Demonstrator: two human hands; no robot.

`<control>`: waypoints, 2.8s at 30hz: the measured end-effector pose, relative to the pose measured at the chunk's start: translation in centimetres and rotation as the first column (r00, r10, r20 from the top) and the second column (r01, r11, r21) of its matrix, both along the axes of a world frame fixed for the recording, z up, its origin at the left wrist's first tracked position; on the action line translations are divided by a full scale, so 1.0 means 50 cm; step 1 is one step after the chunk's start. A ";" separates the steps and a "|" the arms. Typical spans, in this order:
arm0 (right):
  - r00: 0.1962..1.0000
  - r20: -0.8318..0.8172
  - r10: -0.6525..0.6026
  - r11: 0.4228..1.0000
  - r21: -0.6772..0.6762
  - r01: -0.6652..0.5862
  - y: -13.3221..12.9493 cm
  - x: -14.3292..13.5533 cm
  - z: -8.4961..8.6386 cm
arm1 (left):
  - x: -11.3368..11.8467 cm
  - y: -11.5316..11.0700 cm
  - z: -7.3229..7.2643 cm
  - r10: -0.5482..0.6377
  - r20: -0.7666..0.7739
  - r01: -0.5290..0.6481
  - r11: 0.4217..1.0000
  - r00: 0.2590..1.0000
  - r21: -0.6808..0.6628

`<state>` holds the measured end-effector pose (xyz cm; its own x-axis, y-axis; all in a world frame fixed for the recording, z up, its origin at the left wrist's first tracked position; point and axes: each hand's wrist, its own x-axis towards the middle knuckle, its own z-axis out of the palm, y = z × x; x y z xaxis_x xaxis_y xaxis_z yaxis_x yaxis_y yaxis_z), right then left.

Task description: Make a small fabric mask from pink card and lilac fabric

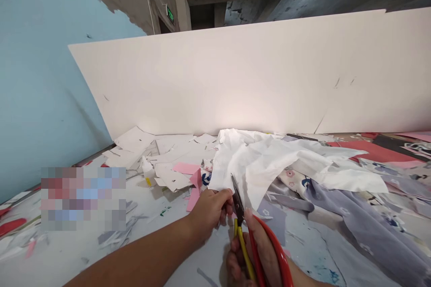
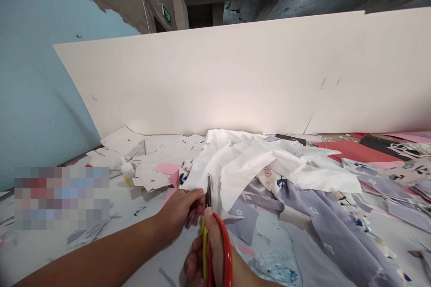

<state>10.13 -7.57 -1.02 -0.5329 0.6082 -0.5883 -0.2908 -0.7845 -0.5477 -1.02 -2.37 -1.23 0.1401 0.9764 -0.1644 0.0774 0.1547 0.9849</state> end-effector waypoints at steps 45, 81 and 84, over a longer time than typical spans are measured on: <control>1.000 0.015 0.028 0.999 0.024 -0.028 0.031 0.012 0.010 | 0.003 -0.025 0.003 -0.168 0.142 0.183 0.977 0.976 -0.105; 0.985 0.166 -0.042 0.990 0.139 0.019 0.037 0.008 0.025 | -0.001 -0.023 -0.006 -0.168 0.182 0.178 0.983 0.969 -0.036; 0.988 0.152 0.015 0.996 0.085 -0.028 0.039 0.013 0.044 | 0.003 -0.024 -0.001 -0.176 0.186 0.193 0.978 0.967 -0.079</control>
